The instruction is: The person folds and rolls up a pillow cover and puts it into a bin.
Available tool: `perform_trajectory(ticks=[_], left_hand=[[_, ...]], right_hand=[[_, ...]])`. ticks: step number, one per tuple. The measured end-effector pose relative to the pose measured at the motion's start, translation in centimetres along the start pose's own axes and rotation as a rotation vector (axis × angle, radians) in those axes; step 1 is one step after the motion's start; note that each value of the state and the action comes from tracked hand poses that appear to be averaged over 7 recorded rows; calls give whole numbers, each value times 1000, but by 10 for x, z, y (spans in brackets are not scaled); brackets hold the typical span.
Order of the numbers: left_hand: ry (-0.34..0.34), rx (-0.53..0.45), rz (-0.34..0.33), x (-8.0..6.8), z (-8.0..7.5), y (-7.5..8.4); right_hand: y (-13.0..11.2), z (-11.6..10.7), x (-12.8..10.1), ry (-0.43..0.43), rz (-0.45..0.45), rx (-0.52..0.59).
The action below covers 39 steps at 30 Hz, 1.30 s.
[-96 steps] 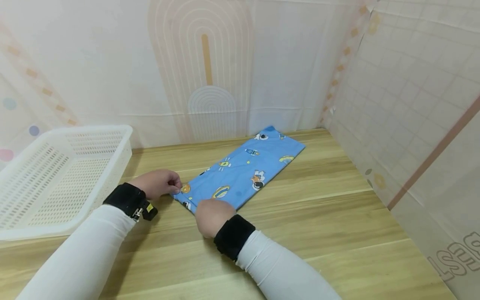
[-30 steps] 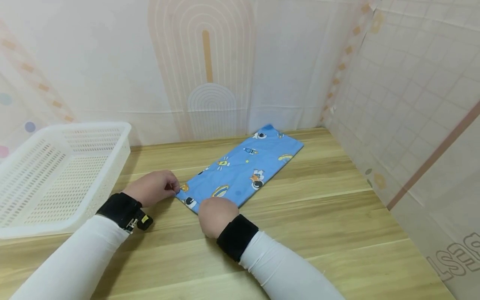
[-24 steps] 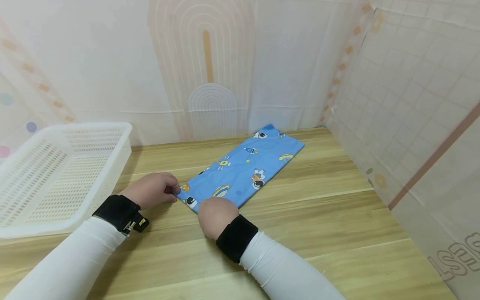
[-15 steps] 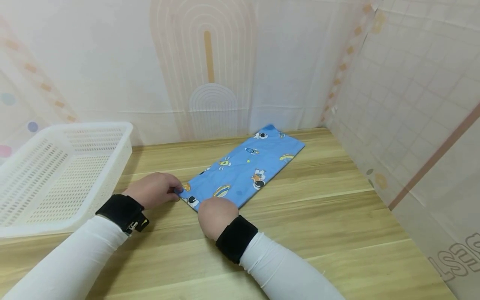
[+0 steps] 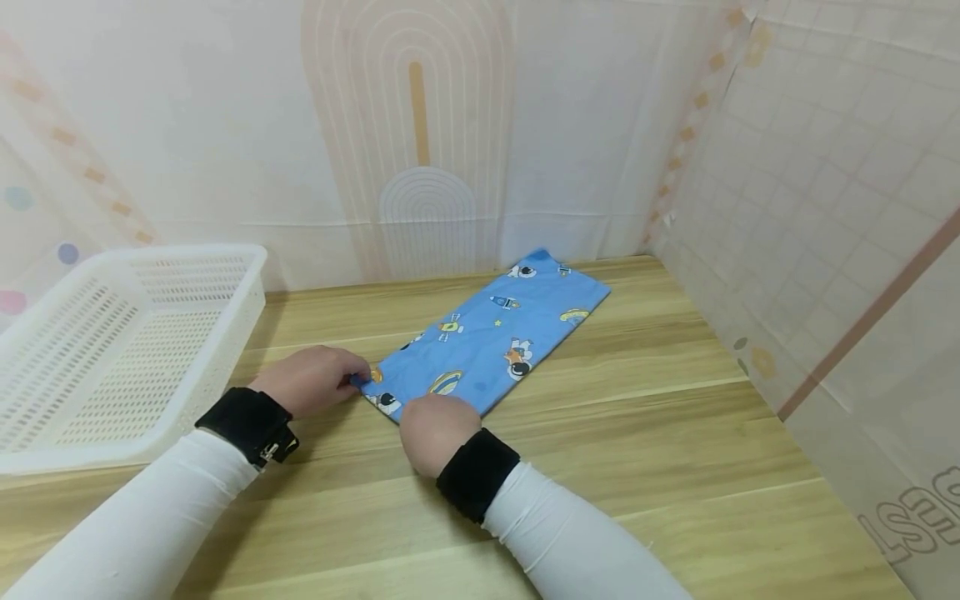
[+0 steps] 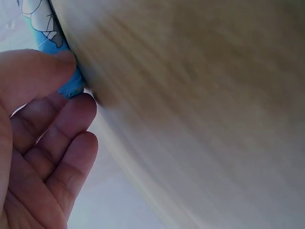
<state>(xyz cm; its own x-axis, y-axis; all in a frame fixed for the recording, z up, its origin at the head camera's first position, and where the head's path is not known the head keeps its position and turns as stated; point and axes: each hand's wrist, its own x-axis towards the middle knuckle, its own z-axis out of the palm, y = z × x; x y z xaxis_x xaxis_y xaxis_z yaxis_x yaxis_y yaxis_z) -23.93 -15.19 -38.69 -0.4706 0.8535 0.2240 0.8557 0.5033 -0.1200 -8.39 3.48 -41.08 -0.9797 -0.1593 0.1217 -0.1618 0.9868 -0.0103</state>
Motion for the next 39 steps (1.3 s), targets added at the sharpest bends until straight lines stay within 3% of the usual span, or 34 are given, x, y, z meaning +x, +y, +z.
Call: perform_trajectory(ticks=[7,14,19,31,39], left_hand=[[-42,-59,-48,4,-1,3],[-83,-230,-23,9,7,-11],[-137,-311,-76,14,7,-18],[-237,-282,-115,33,-3,-19],[-241,-314,-146,39,-6,-17]], right_hand=[[6,-2,1,-82,32,96],[10,-1,5,-138,58,161],[11,-1,8,-155,71,175],[13,-4,11,-153,117,162],[15,-4,10,-130,164,151]])
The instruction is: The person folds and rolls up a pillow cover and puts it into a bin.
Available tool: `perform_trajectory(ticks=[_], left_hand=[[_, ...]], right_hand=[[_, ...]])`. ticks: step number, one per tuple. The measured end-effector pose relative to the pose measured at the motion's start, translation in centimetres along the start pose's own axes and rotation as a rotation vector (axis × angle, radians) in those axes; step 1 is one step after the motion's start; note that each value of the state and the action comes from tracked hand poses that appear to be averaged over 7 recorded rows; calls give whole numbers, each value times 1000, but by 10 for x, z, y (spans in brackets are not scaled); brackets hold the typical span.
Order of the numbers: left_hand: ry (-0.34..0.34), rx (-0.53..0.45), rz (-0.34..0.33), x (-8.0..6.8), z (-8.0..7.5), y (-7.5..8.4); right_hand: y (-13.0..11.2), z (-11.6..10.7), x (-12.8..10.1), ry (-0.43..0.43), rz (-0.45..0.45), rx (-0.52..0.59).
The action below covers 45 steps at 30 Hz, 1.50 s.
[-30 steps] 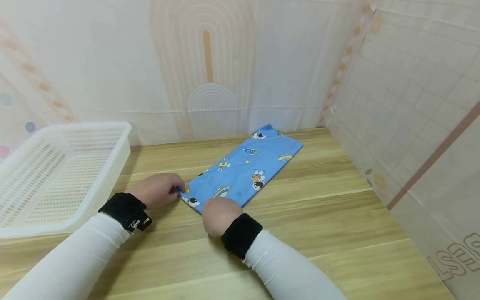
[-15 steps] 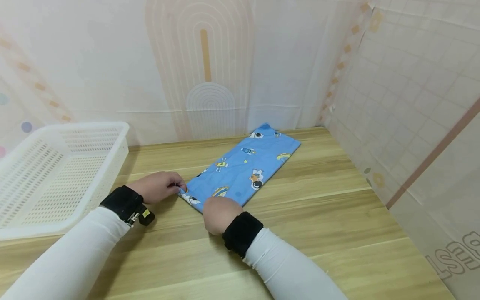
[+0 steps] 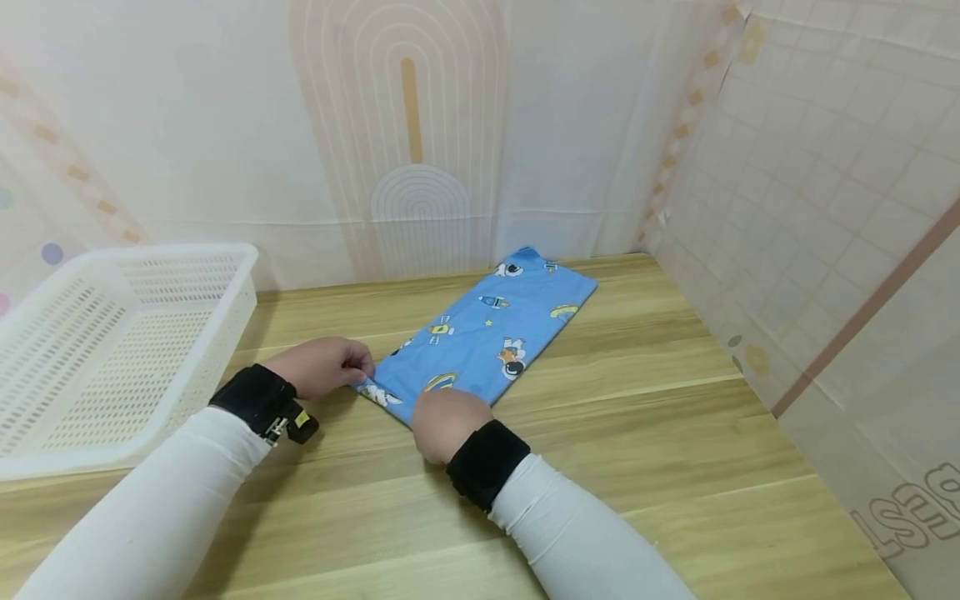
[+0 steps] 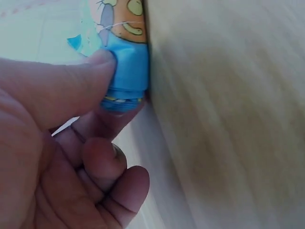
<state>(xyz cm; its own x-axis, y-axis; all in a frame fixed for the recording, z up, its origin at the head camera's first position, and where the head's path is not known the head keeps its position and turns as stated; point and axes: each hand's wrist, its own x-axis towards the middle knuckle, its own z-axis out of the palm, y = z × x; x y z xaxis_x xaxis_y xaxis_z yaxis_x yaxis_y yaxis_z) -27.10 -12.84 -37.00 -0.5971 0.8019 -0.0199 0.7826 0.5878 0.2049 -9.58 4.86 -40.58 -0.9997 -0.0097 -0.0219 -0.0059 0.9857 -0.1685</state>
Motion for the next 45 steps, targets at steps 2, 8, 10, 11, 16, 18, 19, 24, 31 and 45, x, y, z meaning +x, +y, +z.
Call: perform_trajectory(ticks=[2,8,10,11,16,18,19,24,31,45], left_hand=[[5,-12,-13,0,-1,1],[36,25,-46,0,-2,7],[57,34,-52,-1,-1,9],[69,35,-52,-1,0,9],[133,54,7,-3,8,12],[151,78,38,-6,10,13],[158,92,49,-7,11,13],[193,161,100,-15,14,10],[170,171,151,-21,14,7],[195,172,180,-15,18,3]], right_hand=[[1,0,0,9,3,-8],[1,0,0,39,42,-34],[1,1,1,62,48,-36],[1,1,1,81,46,-35],[1,4,3,165,-42,-50],[1,5,3,177,-79,-64],[1,5,2,181,-91,-70],[0,3,-1,173,-94,-68],[-2,2,-6,204,-99,-128],[-3,5,-3,182,-79,-136]])
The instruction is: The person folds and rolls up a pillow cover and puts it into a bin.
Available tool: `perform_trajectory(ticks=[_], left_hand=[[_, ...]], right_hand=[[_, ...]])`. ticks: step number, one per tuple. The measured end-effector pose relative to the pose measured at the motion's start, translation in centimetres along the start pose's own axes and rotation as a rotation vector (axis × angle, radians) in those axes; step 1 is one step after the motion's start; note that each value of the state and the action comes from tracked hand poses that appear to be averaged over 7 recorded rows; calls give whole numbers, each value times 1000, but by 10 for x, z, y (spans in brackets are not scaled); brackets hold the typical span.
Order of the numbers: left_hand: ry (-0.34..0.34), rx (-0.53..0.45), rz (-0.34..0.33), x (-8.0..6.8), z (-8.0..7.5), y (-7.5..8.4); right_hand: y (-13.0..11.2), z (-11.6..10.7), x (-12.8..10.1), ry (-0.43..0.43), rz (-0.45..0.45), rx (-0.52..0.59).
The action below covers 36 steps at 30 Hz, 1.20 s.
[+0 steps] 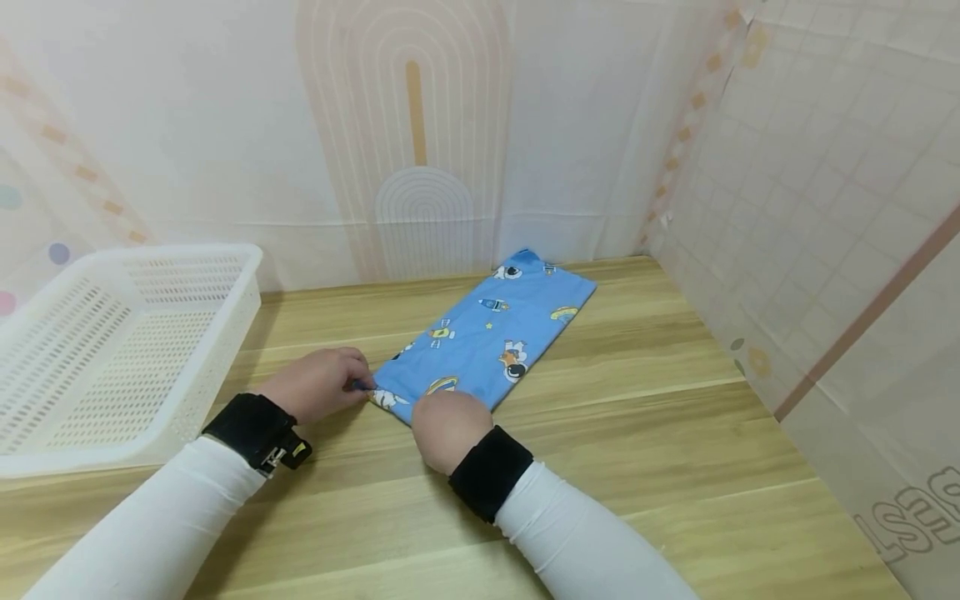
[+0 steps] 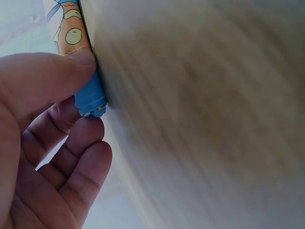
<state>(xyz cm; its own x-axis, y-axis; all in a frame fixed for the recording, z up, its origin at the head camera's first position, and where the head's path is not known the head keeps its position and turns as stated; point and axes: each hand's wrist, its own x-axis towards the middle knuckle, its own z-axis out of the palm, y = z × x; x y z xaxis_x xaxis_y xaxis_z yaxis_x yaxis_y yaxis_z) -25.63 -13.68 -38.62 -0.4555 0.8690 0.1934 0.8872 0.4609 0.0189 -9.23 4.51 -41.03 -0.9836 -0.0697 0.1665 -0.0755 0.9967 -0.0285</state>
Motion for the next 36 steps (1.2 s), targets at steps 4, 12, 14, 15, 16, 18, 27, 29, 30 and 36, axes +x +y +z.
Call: perform_trajectory(ticks=[4,12,14,15,16,18,27,29,30,36], left_hand=[[3,-1,6,1,1,-1],[-32,-18,-1,3,-1,0],[-46,-22,-3,4,-2,0],[-53,-27,-4,4,-2,0],[-59,-30,-8,5,-2,0],[-71,-42,-18,6,-2,0],[-135,-78,-60,20,-2,-4],[-154,-84,-50,25,-1,-6],[-162,-86,-49,27,0,-7],[-217,-108,-81,36,-3,-9]], right_hand=[[1,0,1,-25,4,17],[5,-3,1,-76,16,72],[7,-3,1,-82,9,77],[8,-3,2,-87,9,84],[9,-4,2,-96,15,94],[11,-4,4,-113,19,116],[22,-7,9,-186,100,215],[23,-8,10,-190,104,215],[24,-8,10,-193,106,214],[25,-7,12,-183,110,179]])
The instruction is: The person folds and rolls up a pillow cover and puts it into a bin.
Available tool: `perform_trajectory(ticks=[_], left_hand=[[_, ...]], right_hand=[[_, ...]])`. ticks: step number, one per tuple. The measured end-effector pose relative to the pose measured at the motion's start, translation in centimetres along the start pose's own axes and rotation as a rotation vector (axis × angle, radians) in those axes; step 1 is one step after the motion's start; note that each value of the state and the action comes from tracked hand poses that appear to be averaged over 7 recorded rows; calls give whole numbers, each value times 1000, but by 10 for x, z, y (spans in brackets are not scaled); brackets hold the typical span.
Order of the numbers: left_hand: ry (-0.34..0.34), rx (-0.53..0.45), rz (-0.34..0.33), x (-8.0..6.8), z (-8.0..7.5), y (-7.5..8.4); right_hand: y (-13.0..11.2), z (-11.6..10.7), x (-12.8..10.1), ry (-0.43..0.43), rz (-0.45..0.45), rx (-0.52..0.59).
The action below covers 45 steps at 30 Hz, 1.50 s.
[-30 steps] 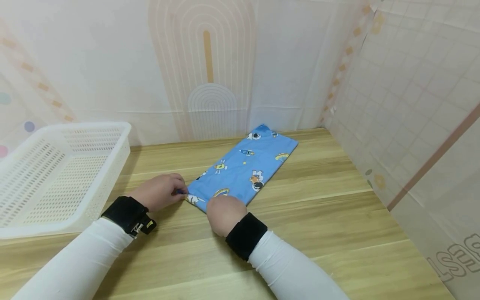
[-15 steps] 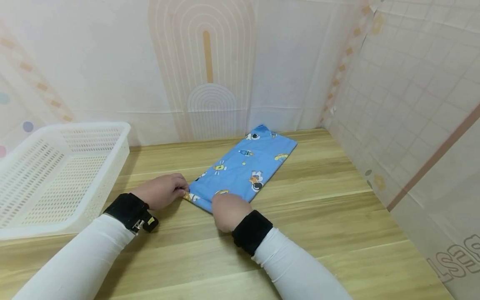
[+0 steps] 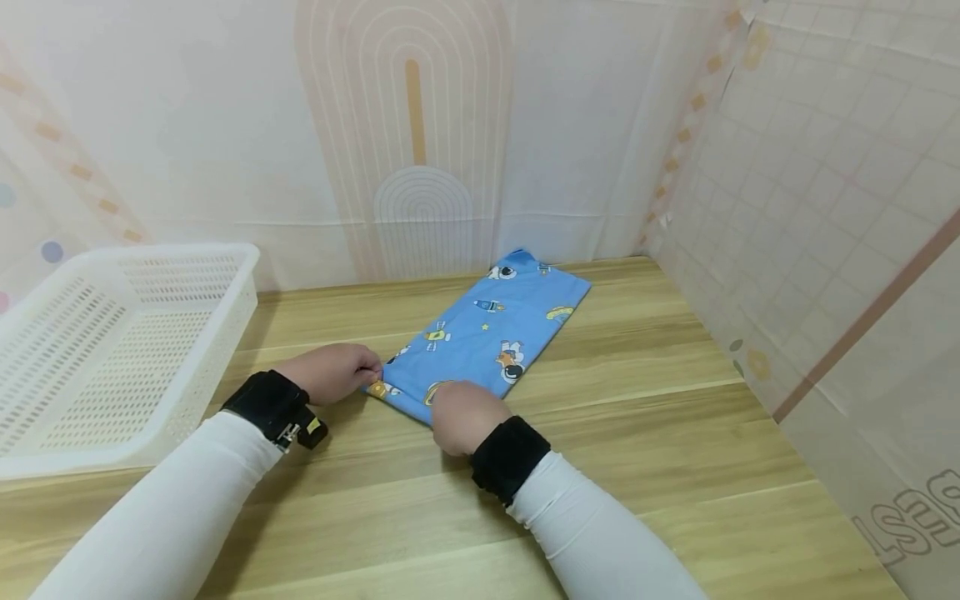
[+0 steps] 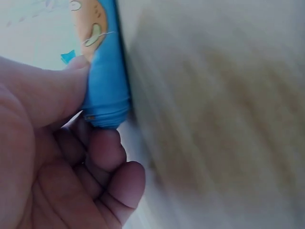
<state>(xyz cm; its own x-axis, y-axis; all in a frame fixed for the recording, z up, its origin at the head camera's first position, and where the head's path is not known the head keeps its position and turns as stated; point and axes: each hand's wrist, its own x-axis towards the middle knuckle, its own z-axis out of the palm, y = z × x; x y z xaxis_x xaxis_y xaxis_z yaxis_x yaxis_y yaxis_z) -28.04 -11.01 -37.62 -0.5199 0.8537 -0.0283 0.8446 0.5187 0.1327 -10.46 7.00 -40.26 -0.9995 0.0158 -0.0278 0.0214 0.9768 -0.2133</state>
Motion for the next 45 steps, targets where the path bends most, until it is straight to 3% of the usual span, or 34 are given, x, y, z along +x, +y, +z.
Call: perform_trajectory(ticks=[10,16,22,30,36,45], left_hand=[[-35,-41,-75,4,-8,7],[0,-54,-95,4,-7,10],[105,14,-70,2,0,9],[213,122,41,-10,8,8],[188,99,85,-22,8,6],[191,104,76,-22,9,9]], right_hand=[[-2,0,-4,43,34,-29],[-3,-1,-6,78,60,-39],[-4,2,-4,114,8,-16],[-6,2,-6,122,-12,-34],[-8,-1,-8,96,-7,-17],[-3,5,-8,94,-54,-59]])
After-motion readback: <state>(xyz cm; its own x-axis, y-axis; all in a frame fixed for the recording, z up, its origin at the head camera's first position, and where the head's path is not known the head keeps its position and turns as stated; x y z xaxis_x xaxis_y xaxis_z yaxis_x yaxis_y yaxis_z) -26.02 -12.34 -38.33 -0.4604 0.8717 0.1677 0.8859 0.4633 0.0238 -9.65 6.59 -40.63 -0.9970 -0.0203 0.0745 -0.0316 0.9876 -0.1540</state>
